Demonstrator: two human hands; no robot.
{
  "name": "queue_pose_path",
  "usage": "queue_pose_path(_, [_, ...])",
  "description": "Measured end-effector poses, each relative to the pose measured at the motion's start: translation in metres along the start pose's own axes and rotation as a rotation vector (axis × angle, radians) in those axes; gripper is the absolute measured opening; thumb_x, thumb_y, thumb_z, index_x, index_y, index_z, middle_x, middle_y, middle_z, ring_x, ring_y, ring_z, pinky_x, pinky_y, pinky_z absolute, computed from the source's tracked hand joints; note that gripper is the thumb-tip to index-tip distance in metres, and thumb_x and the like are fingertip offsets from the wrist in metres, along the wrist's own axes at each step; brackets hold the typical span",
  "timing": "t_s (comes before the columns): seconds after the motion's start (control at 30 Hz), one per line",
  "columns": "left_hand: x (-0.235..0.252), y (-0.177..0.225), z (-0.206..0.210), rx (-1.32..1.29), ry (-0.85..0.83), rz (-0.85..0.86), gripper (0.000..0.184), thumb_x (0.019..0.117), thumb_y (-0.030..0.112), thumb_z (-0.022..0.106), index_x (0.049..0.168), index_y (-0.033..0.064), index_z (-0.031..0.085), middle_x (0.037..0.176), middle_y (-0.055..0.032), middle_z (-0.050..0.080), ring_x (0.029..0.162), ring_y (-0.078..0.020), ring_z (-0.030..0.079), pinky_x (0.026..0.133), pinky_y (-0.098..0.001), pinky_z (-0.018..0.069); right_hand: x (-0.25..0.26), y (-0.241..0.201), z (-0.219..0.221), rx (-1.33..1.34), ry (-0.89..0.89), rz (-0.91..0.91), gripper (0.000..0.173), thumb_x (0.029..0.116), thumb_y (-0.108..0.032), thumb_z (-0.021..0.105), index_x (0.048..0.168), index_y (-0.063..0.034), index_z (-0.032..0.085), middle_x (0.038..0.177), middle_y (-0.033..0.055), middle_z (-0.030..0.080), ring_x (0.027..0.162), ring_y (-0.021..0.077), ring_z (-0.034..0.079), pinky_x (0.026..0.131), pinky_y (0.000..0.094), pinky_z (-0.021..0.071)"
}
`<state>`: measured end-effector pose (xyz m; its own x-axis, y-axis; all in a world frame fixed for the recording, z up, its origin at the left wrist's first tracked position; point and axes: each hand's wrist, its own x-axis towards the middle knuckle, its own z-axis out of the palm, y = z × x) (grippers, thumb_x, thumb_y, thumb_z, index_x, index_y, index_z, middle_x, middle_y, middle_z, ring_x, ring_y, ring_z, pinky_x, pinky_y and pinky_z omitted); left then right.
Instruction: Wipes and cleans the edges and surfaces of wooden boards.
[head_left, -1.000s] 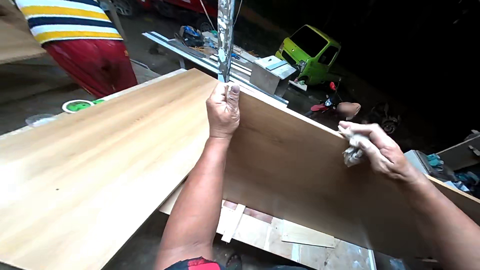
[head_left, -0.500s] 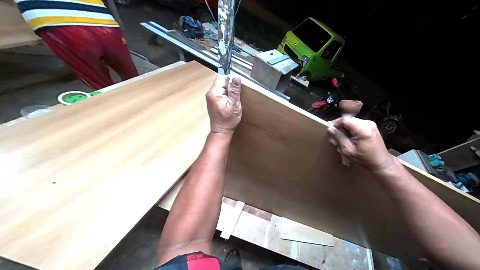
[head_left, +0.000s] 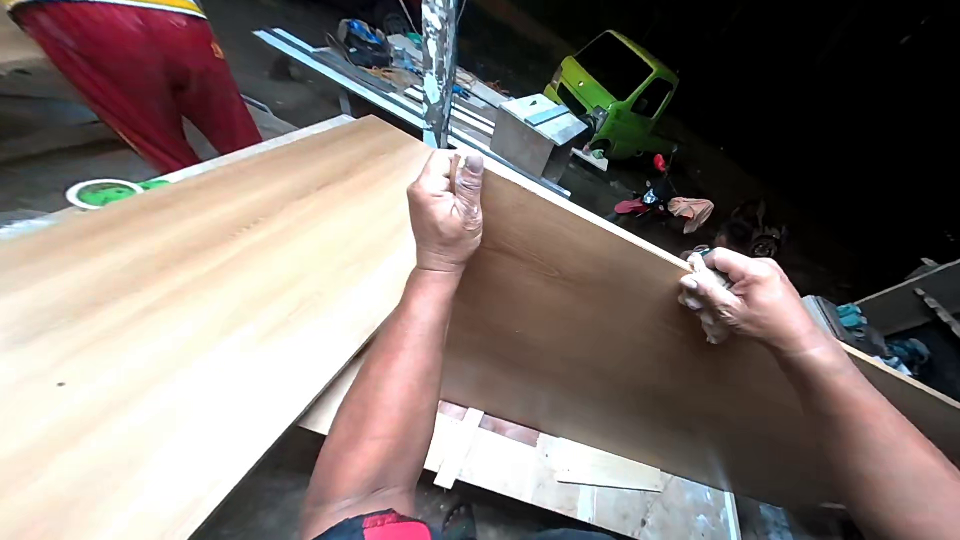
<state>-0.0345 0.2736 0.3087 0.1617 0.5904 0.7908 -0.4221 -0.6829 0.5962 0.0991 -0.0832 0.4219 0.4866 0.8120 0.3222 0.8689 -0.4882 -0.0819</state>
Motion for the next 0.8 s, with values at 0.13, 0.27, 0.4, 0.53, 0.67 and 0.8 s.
queue_pose_path(0.13, [0.003, -0.007, 0.006, 0.04, 0.003, -0.008, 0.031, 0.1085, 0.031, 0.05, 0.092, 0.0075, 0.062, 0.076, 0.0043, 0.059, 0.07, 0.0002, 0.058, 0.066, -0.0206, 0.049, 0.012, 0.001, 0.004, -0.034, 0.006, 0.009, 0.037, 0.0966, -0.053, 0.058, 0.094, -0.0179, 0.068, 0.066, -0.0016, 0.065, 0.058, 0.0176, 0.065, 0.054, 0.0498, 0.0537])
queue_pose_path(0.27, [0.003, -0.008, 0.01, 0.056, 0.004, -0.012, 0.033, 0.1088, 0.032, 0.049, 0.091, 0.0077, 0.061, 0.075, 0.0046, 0.058, 0.068, 0.001, 0.057, 0.065, -0.0197, 0.048, 0.02, -0.003, 0.011, -0.002, 0.007, -0.034, 0.036, 0.0999, -0.05, 0.055, 0.099, -0.0166, 0.067, 0.069, -0.002, 0.066, 0.059, 0.0155, 0.065, 0.055, 0.0456, 0.0562])
queue_pose_path(0.4, [0.001, -0.006, 0.007, 0.053, 0.017, -0.002, 0.032, 0.1088, 0.032, 0.049, 0.09, 0.0078, 0.06, 0.075, 0.0041, 0.058, 0.069, 0.0003, 0.058, 0.065, -0.0204, 0.0483, 0.032, -0.021, 0.016, -0.039, 0.04, -0.081, 0.037, 0.1012, -0.05, 0.051, 0.088, -0.0184, 0.064, 0.062, -0.0038, 0.06, 0.055, 0.0146, 0.062, 0.049, 0.0436, 0.0507])
queue_pose_path(0.53, [0.002, -0.006, 0.008, 0.083, 0.023, -0.007, 0.034, 0.1088, 0.033, 0.049, 0.09, 0.0075, 0.06, 0.074, 0.0035, 0.057, 0.068, -0.0005, 0.057, 0.065, -0.0212, 0.048, 0.034, -0.029, 0.02, -0.122, 0.13, -0.025, 0.048, 0.0987, -0.06, 0.05, 0.078, -0.0174, 0.06, 0.056, -0.0002, 0.055, 0.051, 0.0207, 0.059, 0.046, 0.0465, 0.0441])
queue_pose_path(0.67, [0.0, -0.006, 0.008, 0.102, 0.025, -0.013, 0.035, 0.1089, 0.034, 0.048, 0.091, 0.0071, 0.061, 0.075, 0.0031, 0.058, 0.068, -0.0007, 0.057, 0.065, -0.0213, 0.048, 0.035, -0.039, 0.024, -0.18, 0.155, 0.07, 0.055, 0.0969, -0.065, 0.051, 0.073, -0.0166, 0.057, 0.054, 0.0031, 0.053, 0.05, 0.0254, 0.057, 0.045, 0.0492, 0.0409])
queue_pose_path(0.8, [0.0, -0.004, 0.004, 0.106, 0.011, -0.009, 0.036, 0.1088, 0.035, 0.048, 0.092, 0.0057, 0.061, 0.075, 0.002, 0.057, 0.069, -0.0012, 0.057, 0.066, -0.0217, 0.0481, 0.035, -0.036, 0.022, -0.102, 0.102, 0.033, 0.053, 0.0977, -0.065, 0.049, 0.077, -0.0172, 0.059, 0.057, 0.0023, 0.055, 0.052, 0.0237, 0.059, 0.047, 0.049, 0.0444])
